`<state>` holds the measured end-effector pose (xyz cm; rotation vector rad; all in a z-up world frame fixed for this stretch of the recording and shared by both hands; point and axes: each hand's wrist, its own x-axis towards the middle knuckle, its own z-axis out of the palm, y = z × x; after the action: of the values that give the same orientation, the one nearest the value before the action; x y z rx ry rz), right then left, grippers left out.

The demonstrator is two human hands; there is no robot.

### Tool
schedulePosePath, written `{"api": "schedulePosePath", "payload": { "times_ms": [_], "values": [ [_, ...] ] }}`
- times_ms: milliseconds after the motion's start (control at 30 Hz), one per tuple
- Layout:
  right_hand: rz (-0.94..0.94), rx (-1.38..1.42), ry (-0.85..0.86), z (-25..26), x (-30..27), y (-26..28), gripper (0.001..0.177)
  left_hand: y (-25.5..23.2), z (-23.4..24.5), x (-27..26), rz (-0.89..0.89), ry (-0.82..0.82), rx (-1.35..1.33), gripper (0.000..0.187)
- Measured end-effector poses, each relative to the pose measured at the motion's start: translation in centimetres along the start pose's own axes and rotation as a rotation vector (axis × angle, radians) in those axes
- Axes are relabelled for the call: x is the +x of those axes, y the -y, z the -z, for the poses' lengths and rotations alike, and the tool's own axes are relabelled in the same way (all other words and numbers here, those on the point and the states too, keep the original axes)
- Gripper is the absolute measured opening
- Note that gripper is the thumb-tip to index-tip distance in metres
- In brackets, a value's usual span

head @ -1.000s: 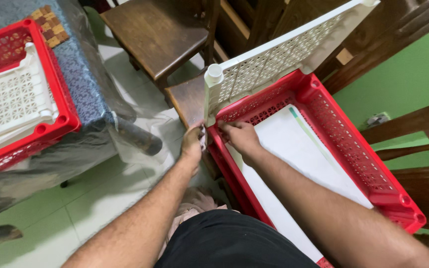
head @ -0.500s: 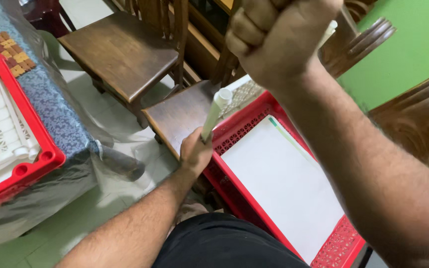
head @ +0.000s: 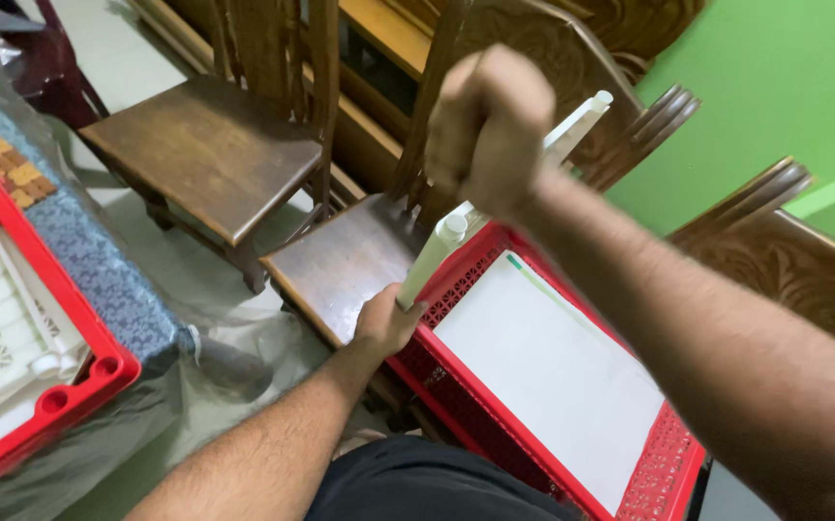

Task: The person assembles a red plastic crate by inserting white perforated side panels into the crate's frame. They pick up panels from a nearby table, align them with the crate, and press them into place one by one until the crate is fully assembled.

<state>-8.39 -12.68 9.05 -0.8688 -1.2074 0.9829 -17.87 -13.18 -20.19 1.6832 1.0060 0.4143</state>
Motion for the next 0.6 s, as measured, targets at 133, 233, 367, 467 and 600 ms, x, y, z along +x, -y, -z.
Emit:
{"api": "schedulePosePath", "payload": {
  "times_ms": [133, 233, 367, 467, 600],
  "values": [
    [-0.261, 0.030, 0.116, 0.4, -1.3, -2.0, 0.039, -0.7, 0.6, 0.6, 0.109, 0.139, 0.105, 0.038],
    [-0.213, 0.023, 0.113, 2.0, 0.0, -0.1, 0.039, -2.1, 1.0, 0.5, 0.185, 0.207, 0.074, 0.038],
    [-0.187, 0.157, 0.149, 1.7, 0.1, 1.5, 0.039, -3.0, 1.5, -0.4, 0.029, 0.156, 0.081, 0.037],
    [0.124, -0.404, 0.164, 1.0, -1.3, -0.7, 0.054, -3.4, 1.5, -1.2, -0.015, 0.019, -0.022, 0.040],
    [-0.267, 0.057, 0.047, 3.0, -1.3, -2.3, 0.040, -3.5, 1.5, -1.2, 0.039, 0.032, 0.057, 0.032]
  ]
}}
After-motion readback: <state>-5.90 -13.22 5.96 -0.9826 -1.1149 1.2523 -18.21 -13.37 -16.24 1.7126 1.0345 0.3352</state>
